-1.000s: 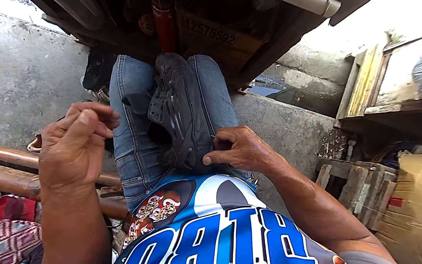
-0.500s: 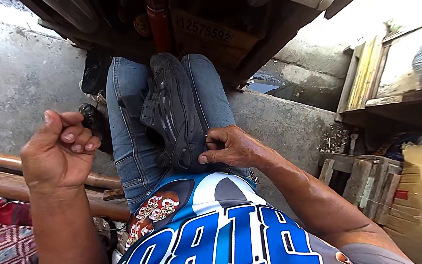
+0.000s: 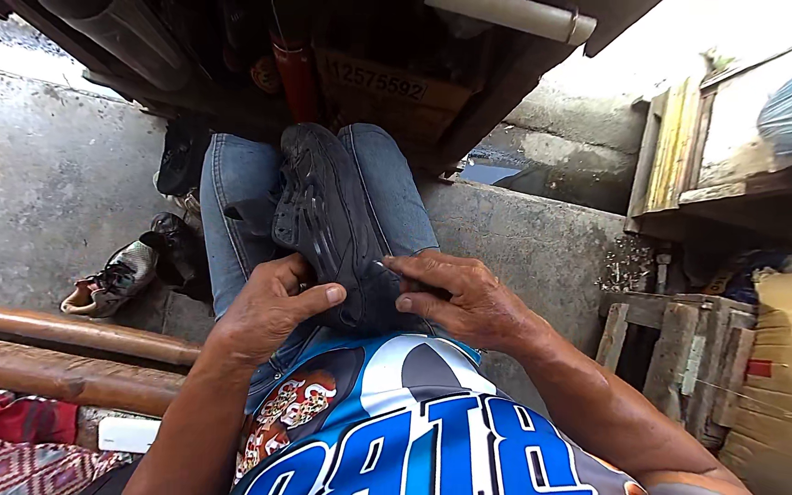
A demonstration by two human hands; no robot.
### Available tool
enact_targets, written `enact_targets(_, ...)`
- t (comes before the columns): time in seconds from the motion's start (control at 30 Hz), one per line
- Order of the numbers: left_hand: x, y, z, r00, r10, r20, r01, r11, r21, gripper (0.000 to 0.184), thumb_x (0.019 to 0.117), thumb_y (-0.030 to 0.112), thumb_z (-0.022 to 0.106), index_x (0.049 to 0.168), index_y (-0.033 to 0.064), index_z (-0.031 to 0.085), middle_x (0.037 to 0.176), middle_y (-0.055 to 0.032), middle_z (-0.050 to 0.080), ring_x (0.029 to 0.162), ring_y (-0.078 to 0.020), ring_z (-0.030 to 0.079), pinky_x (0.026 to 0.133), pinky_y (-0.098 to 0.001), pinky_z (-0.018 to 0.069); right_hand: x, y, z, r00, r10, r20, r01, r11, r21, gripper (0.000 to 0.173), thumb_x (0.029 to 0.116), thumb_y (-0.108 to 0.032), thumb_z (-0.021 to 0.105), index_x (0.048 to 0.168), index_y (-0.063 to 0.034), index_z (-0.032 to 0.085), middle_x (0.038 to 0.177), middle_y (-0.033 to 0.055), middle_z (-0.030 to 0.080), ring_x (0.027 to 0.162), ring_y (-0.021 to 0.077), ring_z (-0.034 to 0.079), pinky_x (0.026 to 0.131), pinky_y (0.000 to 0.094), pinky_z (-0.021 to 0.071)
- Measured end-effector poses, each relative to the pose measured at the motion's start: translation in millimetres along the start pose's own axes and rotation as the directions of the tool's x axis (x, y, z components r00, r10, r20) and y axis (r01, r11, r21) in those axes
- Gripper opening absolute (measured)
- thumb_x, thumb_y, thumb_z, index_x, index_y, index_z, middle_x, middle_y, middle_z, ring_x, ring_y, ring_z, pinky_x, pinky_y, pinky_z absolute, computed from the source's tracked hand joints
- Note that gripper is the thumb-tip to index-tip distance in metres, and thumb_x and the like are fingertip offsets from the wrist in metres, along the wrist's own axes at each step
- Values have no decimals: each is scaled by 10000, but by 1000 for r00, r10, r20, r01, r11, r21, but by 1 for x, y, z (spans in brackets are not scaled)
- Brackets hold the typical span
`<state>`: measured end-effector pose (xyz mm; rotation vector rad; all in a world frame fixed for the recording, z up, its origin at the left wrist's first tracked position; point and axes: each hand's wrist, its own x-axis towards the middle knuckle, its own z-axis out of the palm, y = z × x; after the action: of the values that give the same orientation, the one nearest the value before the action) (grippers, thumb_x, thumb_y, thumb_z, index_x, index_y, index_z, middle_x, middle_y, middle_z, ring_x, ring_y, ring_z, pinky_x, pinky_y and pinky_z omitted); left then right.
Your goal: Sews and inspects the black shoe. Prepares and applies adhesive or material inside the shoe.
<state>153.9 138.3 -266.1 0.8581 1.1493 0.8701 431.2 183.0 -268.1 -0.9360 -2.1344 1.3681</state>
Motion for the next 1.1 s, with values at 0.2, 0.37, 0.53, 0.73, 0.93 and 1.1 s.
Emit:
enact_targets(0.2, 0, -6, -6, 999, -7, 48, 9, 999, -43, 122, 879, 101, 750, 996, 78, 728, 911, -49, 750, 847, -102, 721, 801, -277, 612, 7, 7, 12, 998, -66, -10, 66, 998, -7, 269, 1017, -180, 636, 1221, -38, 739, 948, 18, 693, 857, 46, 642, 757, 204, 552)
enact_targets(0.37, 0, -8, -7, 997, 22, 70, -20, 999, -29, 104, 903, 123, 737, 997, 79, 746, 924, -48, 752, 856, -103, 721, 803, -281, 612, 9, 8, 12, 996, -92, 9, 92, 995, -45, 261, 1013, -150, 616, 1212, -40, 745, 911, 17, 678, 827, 52, 626, 726, 206, 535)
enact_targets(0.53, 0, -9, -6, 997, 31, 77, -30, 999, -12, 103, 913, 130, 730, 1000, 78, 744, 925, -46, 750, 860, -104, 720, 804, -286, 612, 11, 4, 9, 996, -81, 31, 84, 993, -78, 267, 1009, -138, 598, 1208, -41, 748, 915, 15, 691, 832, 48, 638, 727, 202, 539)
enact_targets(0.73, 1, -6, 2, 990, 87, 110, -97, 991, 88, 81, 935, 103, 693, 988, 58, 734, 907, -39, 741, 839, -101, 714, 772, -276, 614, 27, -7, -14, 975, -96, 198, 151, 945, -288, 267, 962, -142, 581, 1125, -87, 785, 837, -10, 680, 745, 80, 631, 622, 267, 512)
enact_targets(0.93, 3, -6, 10, 987, 108, 117, -121, 987, 110, 73, 963, 91, 664, 958, 46, 722, 887, -42, 727, 808, -104, 704, 738, -268, 611, 45, -16, -21, 945, -67, 321, 217, 862, -458, 195, 911, -152, 597, 977, -137, 779, 770, -18, 643, 687, 125, 625, 557, 338, 482)
enact_targets(1.1, 2, -9, 10, 986, 125, 107, -140, 980, 142, 80, 971, 100, 657, 942, 53, 715, 864, -33, 714, 789, -97, 691, 721, -262, 601, 49, -24, -3, 956, -36, 291, 194, 820, -538, 99, 890, -138, 622, 904, -122, 719, 754, 14, 627, 672, 178, 632, 534, 372, 470)
